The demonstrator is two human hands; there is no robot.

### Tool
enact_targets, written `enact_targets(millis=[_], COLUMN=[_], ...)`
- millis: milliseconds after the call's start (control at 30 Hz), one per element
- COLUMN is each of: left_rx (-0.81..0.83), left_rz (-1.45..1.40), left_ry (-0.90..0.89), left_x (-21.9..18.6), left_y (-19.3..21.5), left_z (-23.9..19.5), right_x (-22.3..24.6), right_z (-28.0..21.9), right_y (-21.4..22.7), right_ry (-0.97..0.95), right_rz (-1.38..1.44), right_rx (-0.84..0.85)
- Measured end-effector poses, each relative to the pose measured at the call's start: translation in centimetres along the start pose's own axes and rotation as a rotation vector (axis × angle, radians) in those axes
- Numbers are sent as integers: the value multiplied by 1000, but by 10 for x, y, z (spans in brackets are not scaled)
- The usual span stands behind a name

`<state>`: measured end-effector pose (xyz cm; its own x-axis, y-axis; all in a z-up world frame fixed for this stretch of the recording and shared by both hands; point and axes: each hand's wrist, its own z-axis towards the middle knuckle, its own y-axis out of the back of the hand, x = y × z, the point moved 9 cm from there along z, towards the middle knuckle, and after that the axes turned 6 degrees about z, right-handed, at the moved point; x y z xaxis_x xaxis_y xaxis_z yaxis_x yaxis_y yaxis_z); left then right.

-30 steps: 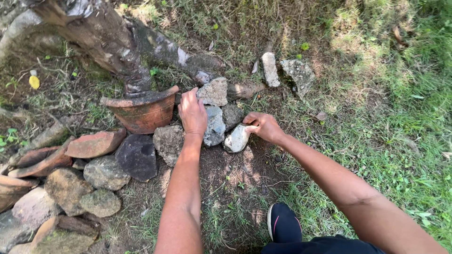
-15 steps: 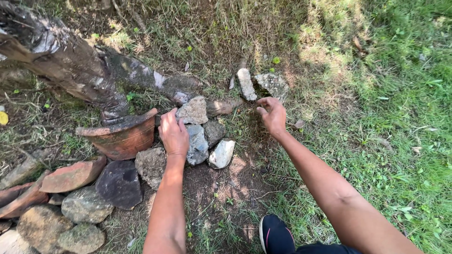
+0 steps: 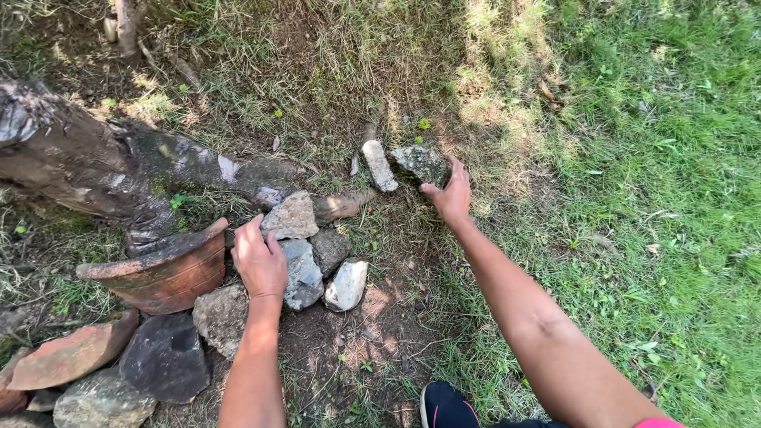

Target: The person is arranging various stones, broken terracotta pots, and bricks to create a decorative garden border around a tree base.

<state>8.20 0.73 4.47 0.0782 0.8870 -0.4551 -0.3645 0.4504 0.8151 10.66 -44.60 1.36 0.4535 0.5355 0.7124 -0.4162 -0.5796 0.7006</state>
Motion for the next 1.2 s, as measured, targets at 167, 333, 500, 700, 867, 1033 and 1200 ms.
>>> enact_targets(millis=[167, 333, 500, 700, 867, 1033, 1200], left_rx=[-29, -7, -34, 6, -11, -101, 328], left_rz=[-3, 6, -23, -20, 21, 66, -472], left_ry=[-13, 3, -17, 14, -20, -274, -246], left_x=[1, 2, -2, 4, -4, -76, -170], left_y=[2, 0, 8, -3, 4, 22, -45], left_z=[0, 0, -2, 1, 2, -4, -5], right_x=[-17, -22, -4, 2, -8, -14, -5], right_z=[4, 10, 1, -10, -8, -12, -14], right_y=[-15, -19, -4, 0, -8, 0, 4], right_ry=[6, 72, 146, 9, 13, 119, 34], right_rz=[-74, -69, -36, 20, 10, 65, 235], right_rx=[11, -16, -33, 8, -15, -79, 16])
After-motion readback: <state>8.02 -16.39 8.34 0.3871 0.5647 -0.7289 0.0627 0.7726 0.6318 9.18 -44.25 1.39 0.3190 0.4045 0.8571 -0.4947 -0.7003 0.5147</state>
